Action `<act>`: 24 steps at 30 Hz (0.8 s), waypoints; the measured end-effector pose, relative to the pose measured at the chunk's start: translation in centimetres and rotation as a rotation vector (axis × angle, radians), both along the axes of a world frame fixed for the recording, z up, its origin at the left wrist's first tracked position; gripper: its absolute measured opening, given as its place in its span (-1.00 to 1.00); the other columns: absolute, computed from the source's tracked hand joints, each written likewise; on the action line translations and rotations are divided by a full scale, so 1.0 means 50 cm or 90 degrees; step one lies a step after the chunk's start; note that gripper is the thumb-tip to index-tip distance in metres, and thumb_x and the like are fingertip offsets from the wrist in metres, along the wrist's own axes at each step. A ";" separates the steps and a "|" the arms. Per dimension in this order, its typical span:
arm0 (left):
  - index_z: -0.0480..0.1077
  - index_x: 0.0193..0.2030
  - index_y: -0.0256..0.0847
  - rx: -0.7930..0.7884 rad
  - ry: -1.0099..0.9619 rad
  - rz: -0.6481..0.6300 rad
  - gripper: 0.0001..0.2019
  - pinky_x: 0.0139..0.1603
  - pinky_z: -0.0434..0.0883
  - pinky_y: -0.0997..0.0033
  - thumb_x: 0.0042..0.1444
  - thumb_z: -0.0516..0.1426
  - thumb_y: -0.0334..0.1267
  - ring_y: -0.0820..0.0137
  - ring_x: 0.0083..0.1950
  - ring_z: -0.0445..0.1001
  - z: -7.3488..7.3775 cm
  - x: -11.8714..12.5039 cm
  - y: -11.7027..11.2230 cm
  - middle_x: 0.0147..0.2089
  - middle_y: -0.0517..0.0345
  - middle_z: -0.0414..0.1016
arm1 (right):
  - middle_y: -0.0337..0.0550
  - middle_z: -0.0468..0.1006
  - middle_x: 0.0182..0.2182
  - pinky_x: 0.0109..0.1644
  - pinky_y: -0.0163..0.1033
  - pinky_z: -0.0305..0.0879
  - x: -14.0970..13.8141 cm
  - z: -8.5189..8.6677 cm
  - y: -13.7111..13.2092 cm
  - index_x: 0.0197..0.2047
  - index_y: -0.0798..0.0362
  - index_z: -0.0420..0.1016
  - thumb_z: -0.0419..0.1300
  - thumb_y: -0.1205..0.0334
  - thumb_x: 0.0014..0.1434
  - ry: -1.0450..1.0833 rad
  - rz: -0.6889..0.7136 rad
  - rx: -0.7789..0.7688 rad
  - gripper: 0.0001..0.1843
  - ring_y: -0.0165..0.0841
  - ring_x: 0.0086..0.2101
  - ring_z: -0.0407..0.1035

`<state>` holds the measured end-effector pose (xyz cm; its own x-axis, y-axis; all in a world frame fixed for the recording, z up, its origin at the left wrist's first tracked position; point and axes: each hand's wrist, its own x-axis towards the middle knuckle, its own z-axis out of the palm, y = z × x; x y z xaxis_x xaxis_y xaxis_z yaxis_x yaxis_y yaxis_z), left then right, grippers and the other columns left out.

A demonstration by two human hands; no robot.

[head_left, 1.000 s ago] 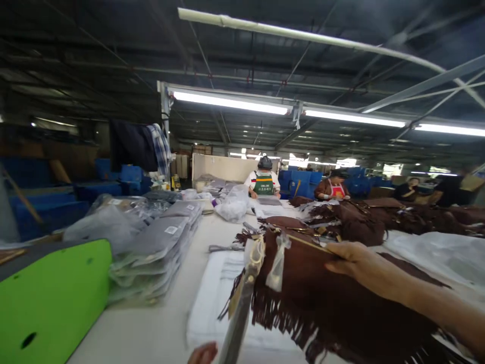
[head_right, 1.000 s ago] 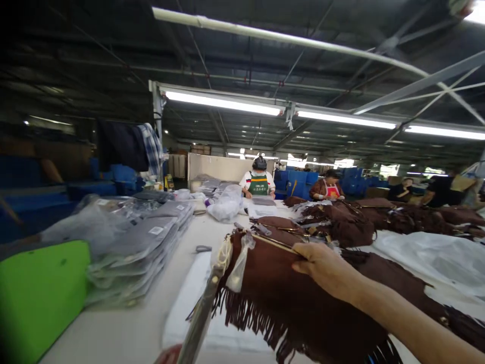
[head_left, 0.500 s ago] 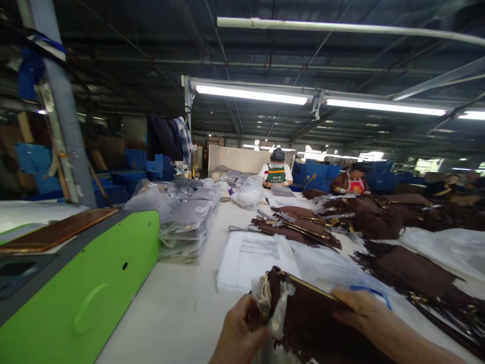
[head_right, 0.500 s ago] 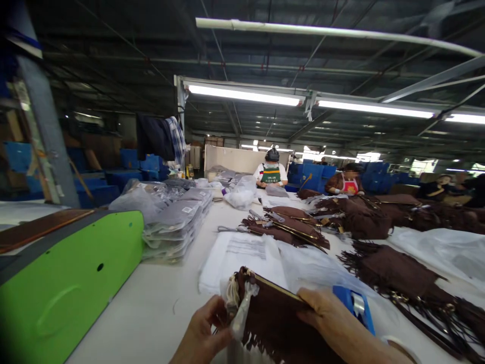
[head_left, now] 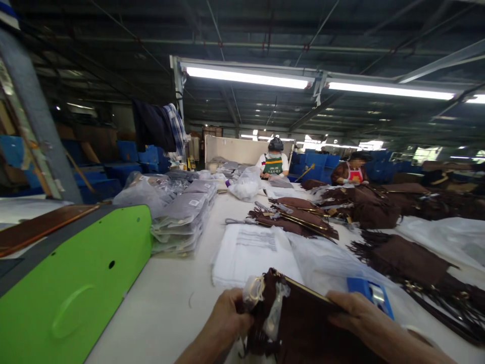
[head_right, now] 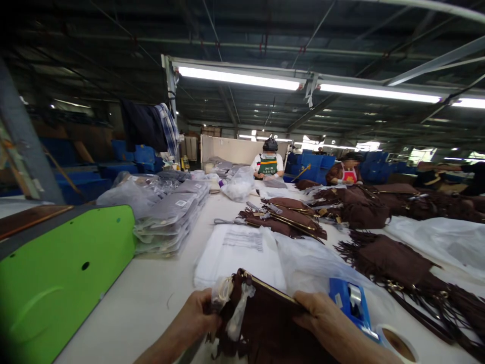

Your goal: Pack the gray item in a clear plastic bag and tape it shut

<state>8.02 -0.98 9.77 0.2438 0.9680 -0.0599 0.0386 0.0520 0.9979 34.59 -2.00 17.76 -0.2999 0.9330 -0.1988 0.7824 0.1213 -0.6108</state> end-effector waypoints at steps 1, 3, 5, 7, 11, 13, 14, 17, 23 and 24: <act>0.40 -0.51 -0.29 -0.020 -0.014 -0.014 -0.77 -0.50 0.17 0.51 -0.43 0.04 -0.46 0.46 -0.51 0.25 0.004 -0.006 0.001 -0.55 0.26 0.35 | -0.22 0.45 -0.49 -0.41 -0.34 0.16 -0.002 0.001 0.002 -0.47 0.07 0.35 0.04 0.19 -0.02 0.005 0.001 -0.021 -0.85 -0.37 -0.44 0.30; 0.43 -0.48 -0.28 -0.049 -0.066 -0.045 -0.77 -0.47 0.22 0.50 -0.42 0.10 -0.45 0.43 -0.48 0.30 0.012 -0.016 0.001 -0.51 0.23 0.40 | -0.23 0.45 -0.49 -0.40 -0.33 0.15 -0.008 0.000 0.008 -0.47 0.07 0.34 0.03 0.21 -0.02 0.007 0.004 -0.046 -0.86 -0.37 -0.43 0.29; 0.46 -0.44 -0.29 -0.078 -0.141 -0.082 -0.76 -0.39 0.27 0.47 -0.40 0.18 -0.40 0.38 -0.41 0.36 0.016 -0.026 -0.003 -0.47 0.19 0.44 | -0.22 0.46 -0.48 -0.39 -0.33 0.15 -0.013 -0.003 0.016 -0.46 0.07 0.34 0.03 0.20 -0.02 0.003 0.007 -0.049 -0.86 -0.36 -0.42 0.31; 0.48 -0.44 -0.32 -0.090 -0.187 -0.104 -0.78 -0.34 0.27 0.48 -0.35 0.22 -0.33 0.40 -0.40 0.36 0.018 -0.035 -0.006 -0.47 0.17 0.44 | -0.22 0.48 -0.46 -0.38 -0.32 0.17 -0.015 -0.009 0.024 -0.45 0.06 0.36 0.03 0.20 -0.01 -0.001 0.013 -0.046 -0.85 -0.34 -0.40 0.33; 0.48 -0.44 -0.34 -0.107 -0.238 -0.125 -0.80 -0.36 0.26 0.52 -0.28 0.24 -0.29 0.48 -0.46 0.34 0.018 -0.046 -0.011 -0.53 0.19 0.41 | -0.22 0.50 -0.45 -0.35 -0.32 0.17 -0.017 -0.020 0.039 -0.44 0.06 0.38 0.02 0.22 0.00 -0.018 0.018 -0.044 -0.85 -0.33 -0.38 0.35; 0.47 -0.42 -0.33 -0.126 -0.281 -0.141 -0.78 -0.29 0.32 0.47 -0.27 0.25 -0.28 0.45 -0.43 0.38 0.015 -0.049 -0.011 -0.51 0.18 0.41 | -0.22 0.51 -0.44 -0.34 -0.32 0.17 -0.021 -0.022 0.043 -0.44 0.05 0.38 0.02 0.21 0.00 -0.028 0.023 -0.047 -0.85 -0.32 -0.37 0.36; 0.46 -0.41 -0.34 -0.137 -0.294 -0.151 -0.77 -0.28 0.34 0.45 -0.27 0.26 -0.27 0.44 -0.43 0.39 0.013 -0.051 -0.010 -0.50 0.16 0.42 | -0.22 0.51 -0.44 -0.34 -0.32 0.17 -0.023 -0.022 0.044 -0.44 0.05 0.37 0.02 0.21 0.00 -0.034 0.026 -0.048 -0.85 -0.32 -0.37 0.37; 0.43 -0.37 -0.35 -0.190 -0.289 -0.185 -0.66 -0.46 0.38 0.48 -0.30 0.32 -0.18 0.46 -0.52 0.38 -0.002 -0.063 -0.003 -0.49 0.12 0.42 | -0.22 0.51 -0.44 -0.35 -0.31 0.15 -0.031 -0.023 0.047 -0.44 0.03 0.35 0.00 0.19 0.03 -0.075 0.036 -0.036 -0.84 -0.32 -0.37 0.37; 0.40 -0.38 -0.33 -0.236 -0.153 -0.192 -0.61 -0.75 0.29 0.63 -0.37 0.34 -0.18 0.51 -0.61 0.34 0.000 -0.115 0.028 -0.53 0.16 0.40 | -0.18 0.50 -0.44 -0.35 -0.29 0.13 -0.039 -0.034 0.064 -0.45 0.02 0.31 -0.03 0.20 0.04 -0.192 0.050 0.021 -0.85 -0.29 -0.37 0.36; 0.41 -0.38 -0.34 -0.239 -0.113 -0.188 -0.62 -0.77 0.27 0.65 -0.38 0.34 -0.19 0.54 -0.64 0.32 0.010 -0.123 0.033 -0.53 0.16 0.41 | -0.16 0.51 -0.43 -0.35 -0.28 0.14 -0.040 -0.036 0.068 -0.44 0.02 0.32 -0.04 0.20 0.04 -0.199 0.056 0.026 -0.84 -0.27 -0.36 0.36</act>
<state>1.84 0.66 10.26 0.5413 0.7762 -0.3234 -0.0632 0.4211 0.9048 32.60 1.43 15.97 -0.3096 0.9155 -0.2568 0.9169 0.2159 -0.3358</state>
